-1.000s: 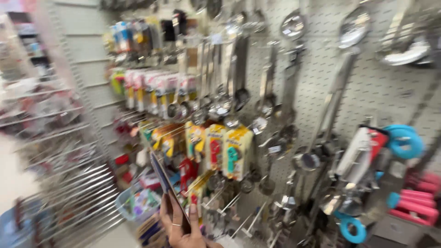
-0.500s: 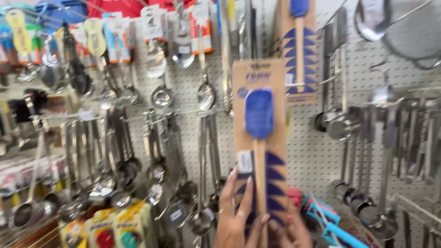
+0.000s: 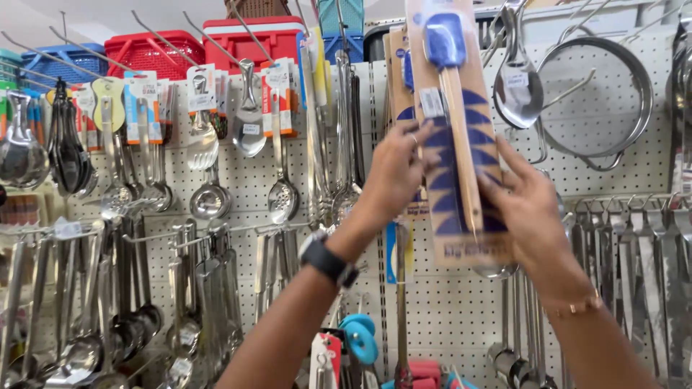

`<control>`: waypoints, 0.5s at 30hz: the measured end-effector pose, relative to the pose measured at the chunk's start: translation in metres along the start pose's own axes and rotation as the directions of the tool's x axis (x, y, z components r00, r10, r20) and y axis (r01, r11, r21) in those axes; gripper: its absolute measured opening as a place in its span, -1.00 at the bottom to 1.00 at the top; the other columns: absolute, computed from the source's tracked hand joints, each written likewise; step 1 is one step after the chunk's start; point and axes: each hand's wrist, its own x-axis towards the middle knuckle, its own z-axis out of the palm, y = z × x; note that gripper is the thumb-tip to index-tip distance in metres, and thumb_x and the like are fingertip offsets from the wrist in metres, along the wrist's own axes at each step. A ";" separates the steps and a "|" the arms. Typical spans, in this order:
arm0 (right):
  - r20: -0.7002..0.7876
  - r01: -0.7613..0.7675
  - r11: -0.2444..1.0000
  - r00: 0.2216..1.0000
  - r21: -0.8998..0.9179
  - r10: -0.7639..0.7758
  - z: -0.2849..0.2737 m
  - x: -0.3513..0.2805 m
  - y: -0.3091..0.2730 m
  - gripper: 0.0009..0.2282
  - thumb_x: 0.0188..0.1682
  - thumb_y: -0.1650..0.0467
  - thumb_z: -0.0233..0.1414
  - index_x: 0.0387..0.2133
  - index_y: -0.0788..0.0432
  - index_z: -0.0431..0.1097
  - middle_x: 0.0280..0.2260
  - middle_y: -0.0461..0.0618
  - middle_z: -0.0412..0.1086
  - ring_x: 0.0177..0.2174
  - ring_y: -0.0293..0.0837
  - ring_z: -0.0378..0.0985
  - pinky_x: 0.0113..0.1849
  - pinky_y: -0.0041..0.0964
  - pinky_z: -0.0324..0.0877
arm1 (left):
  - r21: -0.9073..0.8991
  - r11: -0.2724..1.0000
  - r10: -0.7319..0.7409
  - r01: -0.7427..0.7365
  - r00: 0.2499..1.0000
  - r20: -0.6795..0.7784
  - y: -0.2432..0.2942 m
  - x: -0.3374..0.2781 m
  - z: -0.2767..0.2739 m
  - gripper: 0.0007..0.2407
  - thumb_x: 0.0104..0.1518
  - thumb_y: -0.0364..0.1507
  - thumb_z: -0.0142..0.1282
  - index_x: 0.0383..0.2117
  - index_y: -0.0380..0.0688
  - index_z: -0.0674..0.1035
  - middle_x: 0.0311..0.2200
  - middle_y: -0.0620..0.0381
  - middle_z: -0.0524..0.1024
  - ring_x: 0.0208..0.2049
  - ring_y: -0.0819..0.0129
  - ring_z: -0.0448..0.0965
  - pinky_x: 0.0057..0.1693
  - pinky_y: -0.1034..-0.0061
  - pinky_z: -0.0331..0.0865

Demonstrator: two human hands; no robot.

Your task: Picking up silicone spatulas and brushes from a cart, wiping them with a purple cloth, and hanging them on display pegs.

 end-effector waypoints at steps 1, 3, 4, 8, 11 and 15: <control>0.027 0.033 0.999 0.999 -0.036 -0.032 -0.002 0.019 0.001 -0.39 0.02 0.56 -0.02 0.39 0.17 -0.02 -0.05 0.17 0.51 -0.25 -0.16 0.64 -0.22 -0.30 0.52 | 0.007 0.998 -0.066 0.066 0.998 0.012 -0.003 0.016 0.001 -0.58 0.12 -0.60 0.19 0.16 -0.29 0.48 0.16 -0.10 0.43 -0.37 0.28 0.67 -0.22 0.55 0.62; 0.084 0.119 0.993 0.989 0.002 -0.119 -0.006 0.049 0.010 -0.39 0.03 0.57 -0.01 0.39 0.23 -0.04 -0.05 0.18 0.51 -0.22 -0.20 0.63 -0.20 -0.33 0.52 | -0.003 0.998 -0.067 0.067 0.998 0.001 -0.016 0.034 0.001 -0.56 0.11 -0.59 0.20 0.17 -0.29 0.46 0.16 -0.09 0.42 -0.38 0.34 0.67 -0.23 0.57 0.59; 0.141 0.195 0.980 0.970 0.047 -0.200 -0.008 0.064 0.014 -0.40 0.05 0.58 -0.01 0.40 0.29 -0.05 -0.04 0.18 0.50 -0.20 -0.24 0.63 -0.18 -0.35 0.52 | -0.010 0.997 -0.073 0.073 0.997 -0.009 -0.022 0.043 0.001 -0.54 0.10 -0.57 0.21 0.18 -0.29 0.43 0.17 -0.09 0.40 -0.39 0.39 0.66 -0.25 0.60 0.56; 0.169 0.192 0.981 0.966 0.039 -0.195 0.004 0.080 0.009 -0.39 0.05 0.59 -0.01 0.39 0.28 -0.07 -0.07 0.18 0.52 -0.25 -0.21 0.63 -0.21 -0.36 0.61 | -0.067 0.996 -0.062 0.060 0.998 -0.018 -0.054 0.059 0.000 -0.56 0.12 -0.58 0.23 0.17 -0.32 0.44 0.19 -0.10 0.36 -0.36 0.47 0.68 -0.24 0.63 0.57; 0.174 0.185 0.983 0.967 0.021 -0.186 0.011 0.085 0.015 -0.40 0.06 0.58 -0.02 0.38 0.28 -0.09 -0.09 0.19 0.53 -0.28 -0.19 0.62 -0.25 -0.31 0.59 | -0.060 0.996 -0.062 0.060 0.998 -0.024 -0.069 0.065 0.001 -0.55 0.09 -0.60 0.24 0.16 -0.35 0.45 0.15 -0.08 0.41 -0.40 0.44 0.68 -0.27 0.60 0.56; 0.158 0.241 0.970 0.958 0.012 -0.240 0.010 0.098 0.031 -0.41 0.06 0.59 0.00 0.37 0.29 -0.05 -0.06 0.11 0.53 -0.21 -0.25 0.61 -0.20 -0.40 0.57 | -0.121 0.990 -0.069 0.069 0.998 0.007 -0.072 0.067 -0.002 -0.54 0.09 -0.61 0.22 0.17 -0.37 0.43 0.15 -0.10 0.35 -0.36 0.40 0.69 -0.30 0.59 0.57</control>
